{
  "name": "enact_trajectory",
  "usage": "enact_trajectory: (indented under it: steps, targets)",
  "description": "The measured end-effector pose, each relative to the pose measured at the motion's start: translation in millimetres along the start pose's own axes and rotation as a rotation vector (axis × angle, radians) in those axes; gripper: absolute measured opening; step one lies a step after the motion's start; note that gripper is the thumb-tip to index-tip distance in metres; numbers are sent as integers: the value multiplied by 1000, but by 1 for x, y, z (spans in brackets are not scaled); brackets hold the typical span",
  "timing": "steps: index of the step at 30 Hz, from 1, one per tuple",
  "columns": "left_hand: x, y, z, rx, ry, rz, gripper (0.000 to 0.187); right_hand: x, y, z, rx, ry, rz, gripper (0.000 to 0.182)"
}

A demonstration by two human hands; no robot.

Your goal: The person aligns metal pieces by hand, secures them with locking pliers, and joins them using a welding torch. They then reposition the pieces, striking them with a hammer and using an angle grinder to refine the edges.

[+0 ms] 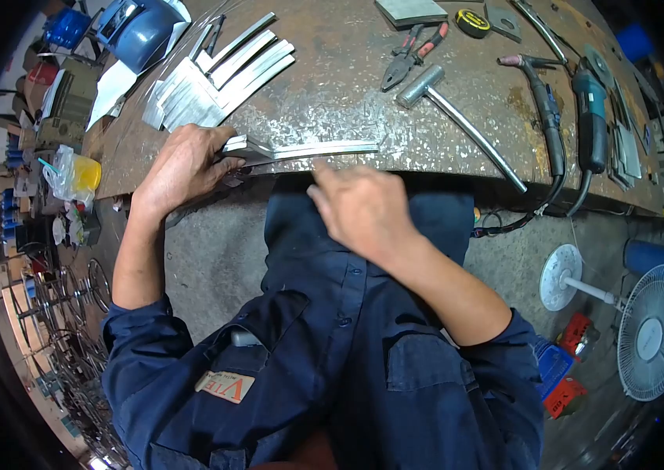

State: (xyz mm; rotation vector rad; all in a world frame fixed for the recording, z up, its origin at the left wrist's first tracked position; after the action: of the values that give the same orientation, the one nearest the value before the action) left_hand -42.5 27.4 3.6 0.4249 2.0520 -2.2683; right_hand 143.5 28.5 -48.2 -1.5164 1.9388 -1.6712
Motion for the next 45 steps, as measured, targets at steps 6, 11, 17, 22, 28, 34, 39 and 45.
enact_trajectory:
  steps: [6, 11, 17, 22, 28, 34, 39, 45]
  targets:
    - [37, 27, -8, 192, -193, 291, 38, -71, -63, 18, -308, 220, -131, 16]
    - [35, 101, 46, 133, -608, 1378, 35, -57, 54, 61, 270, 765, -1439, 32]
    - [-7, 176, 87, 100, -563, 1907, 46, -38, 86, 38, 223, 657, -1813, 33]
    - [-25, 211, 90, 43, -540, 2091, 59, -36, 86, 25, 311, 587, -1772, 23]
    - [-26, 246, 87, 59, -473, 2356, 64, -39, 82, 23, 306, 573, -1741, 21]
    - [-29, 243, 82, -2, -555, 2305, 63, -41, 79, 25, 286, 581, -1799, 24]
    - [-42, 198, 77, -16, -537, 2141, 58, -44, 83, 26, 292, 581, -1812, 23]
    - [-25, 123, 64, -121, -444, 1597, 40, -65, 68, 24, 291, 623, -1531, 31]
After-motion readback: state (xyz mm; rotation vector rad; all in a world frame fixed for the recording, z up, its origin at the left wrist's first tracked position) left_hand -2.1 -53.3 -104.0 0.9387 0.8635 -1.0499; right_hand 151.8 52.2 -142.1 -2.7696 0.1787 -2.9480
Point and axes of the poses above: each hand's wrist, its own z-axis away from the middle knuckle, its own y-axis out of the palm, x = y × z, the point moved 10 cm from there along -z, towards the middle knuckle, and after that the axes turned 1 degree about y, right-handed, at the moved point
